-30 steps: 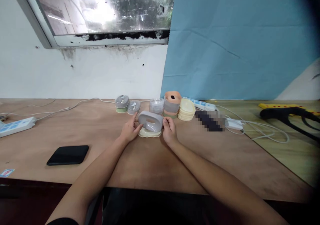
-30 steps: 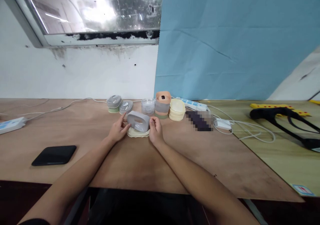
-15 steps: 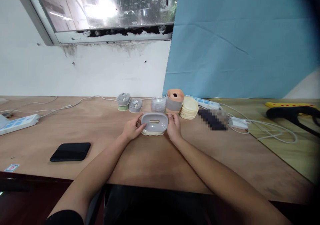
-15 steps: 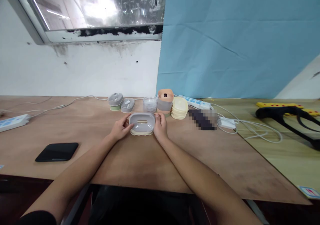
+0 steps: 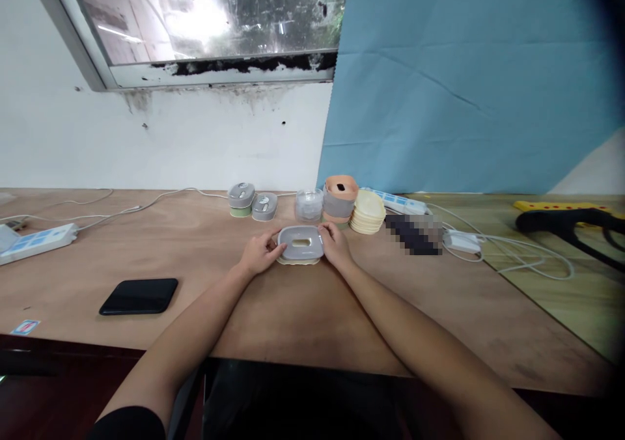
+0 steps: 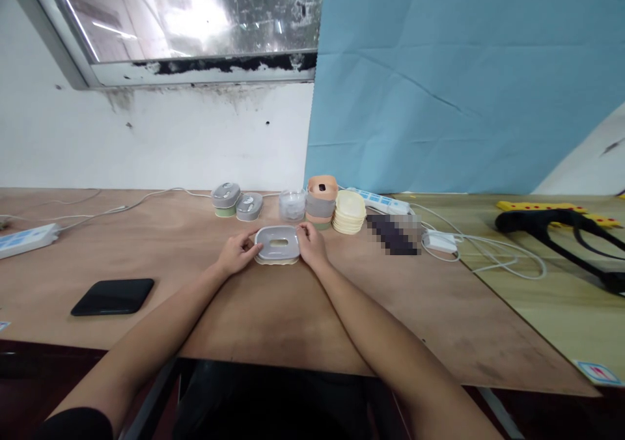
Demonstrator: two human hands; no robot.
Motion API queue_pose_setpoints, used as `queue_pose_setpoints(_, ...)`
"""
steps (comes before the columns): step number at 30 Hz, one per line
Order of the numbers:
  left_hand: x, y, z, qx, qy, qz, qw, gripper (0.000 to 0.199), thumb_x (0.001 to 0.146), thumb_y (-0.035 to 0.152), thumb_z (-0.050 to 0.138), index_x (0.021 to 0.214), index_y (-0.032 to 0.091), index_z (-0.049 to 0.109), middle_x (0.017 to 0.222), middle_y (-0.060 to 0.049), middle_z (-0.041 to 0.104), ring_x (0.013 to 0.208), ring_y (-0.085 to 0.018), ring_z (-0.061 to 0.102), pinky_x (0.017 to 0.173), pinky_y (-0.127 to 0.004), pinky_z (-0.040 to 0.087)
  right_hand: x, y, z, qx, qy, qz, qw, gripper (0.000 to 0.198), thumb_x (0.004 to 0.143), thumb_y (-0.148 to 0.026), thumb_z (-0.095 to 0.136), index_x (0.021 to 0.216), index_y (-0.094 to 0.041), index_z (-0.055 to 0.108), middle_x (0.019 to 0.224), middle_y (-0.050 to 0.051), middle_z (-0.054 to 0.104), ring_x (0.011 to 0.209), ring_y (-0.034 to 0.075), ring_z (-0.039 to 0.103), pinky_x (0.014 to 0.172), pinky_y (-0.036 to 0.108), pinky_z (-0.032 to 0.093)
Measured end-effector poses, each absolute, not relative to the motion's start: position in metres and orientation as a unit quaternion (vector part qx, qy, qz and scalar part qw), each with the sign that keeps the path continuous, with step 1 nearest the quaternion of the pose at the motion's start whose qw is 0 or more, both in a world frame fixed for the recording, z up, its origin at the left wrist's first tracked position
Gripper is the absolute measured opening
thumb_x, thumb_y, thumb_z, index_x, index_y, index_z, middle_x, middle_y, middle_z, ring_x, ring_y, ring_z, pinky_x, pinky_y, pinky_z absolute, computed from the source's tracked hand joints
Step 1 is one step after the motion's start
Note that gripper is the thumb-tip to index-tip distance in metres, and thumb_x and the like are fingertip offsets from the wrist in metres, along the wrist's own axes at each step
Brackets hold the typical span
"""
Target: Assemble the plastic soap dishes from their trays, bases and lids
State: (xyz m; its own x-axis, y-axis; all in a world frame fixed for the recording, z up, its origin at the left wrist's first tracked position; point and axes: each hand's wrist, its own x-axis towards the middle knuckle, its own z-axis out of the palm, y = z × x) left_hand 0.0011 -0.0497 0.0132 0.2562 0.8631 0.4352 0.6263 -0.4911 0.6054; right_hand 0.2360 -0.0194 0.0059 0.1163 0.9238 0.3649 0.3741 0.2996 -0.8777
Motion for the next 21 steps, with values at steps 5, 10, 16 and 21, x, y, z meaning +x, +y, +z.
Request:
queue_pose_setpoints(5,0.001,-0.048,0.013,0.766,0.501,0.368,0.164,0.047,0.085,0.045,0.054,0.122,0.017,0.059,0.068,0.001,0.066,0.063,-0.013,0.059,0.064,-0.023,0.043,0.238,-0.019,0.007,-0.541,-0.632,0.25,0.496,0.025,0.08,-0.038,0.048,0.085,-0.019,0.063,0.079,0.002,0.067,0.07,0.018,0.058,0.065,0.027,0.042)
queue_pose_setpoints(10,0.001,-0.046,0.014,0.758,0.538,0.332,0.158,0.043,0.086,0.044,0.052,0.121,0.021,0.06,0.071,-0.001,0.068,0.068,-0.015,0.061,0.064,-0.025,0.043,0.241,-0.017,0.002,-0.556,-0.665,0.207,0.454,0.023,0.079,-0.036,0.051,0.08,-0.019,0.066,0.078,0.003,0.069,0.071,0.018,0.059,0.066,0.028,0.042)
queue_pose_setpoints(16,-0.001,-0.042,0.011,0.75,0.59,0.274,0.123,0.035,0.088,0.044,0.047,0.109,0.026,0.068,0.092,-0.004,0.071,0.085,-0.021,0.064,0.07,-0.028,0.044,0.243,-0.013,-0.002,-0.564,-0.726,0.161,0.36,0.02,0.082,-0.034,0.053,0.082,-0.021,0.068,0.088,0.003,0.07,0.081,0.018,0.06,0.07,0.028,0.041)
queue_pose_setpoints(21,-0.003,-0.04,0.009,0.758,0.568,0.294,0.129,0.036,0.088,0.043,0.047,0.113,0.024,0.065,0.098,-0.004,0.07,0.087,-0.02,0.063,0.077,-0.028,0.046,0.242,-0.015,-0.005,-0.553,-0.732,0.14,0.373,0.02,0.083,-0.034,0.052,0.085,-0.021,0.067,0.09,0.004,0.069,0.083,0.018,0.059,0.073,0.029,0.042)
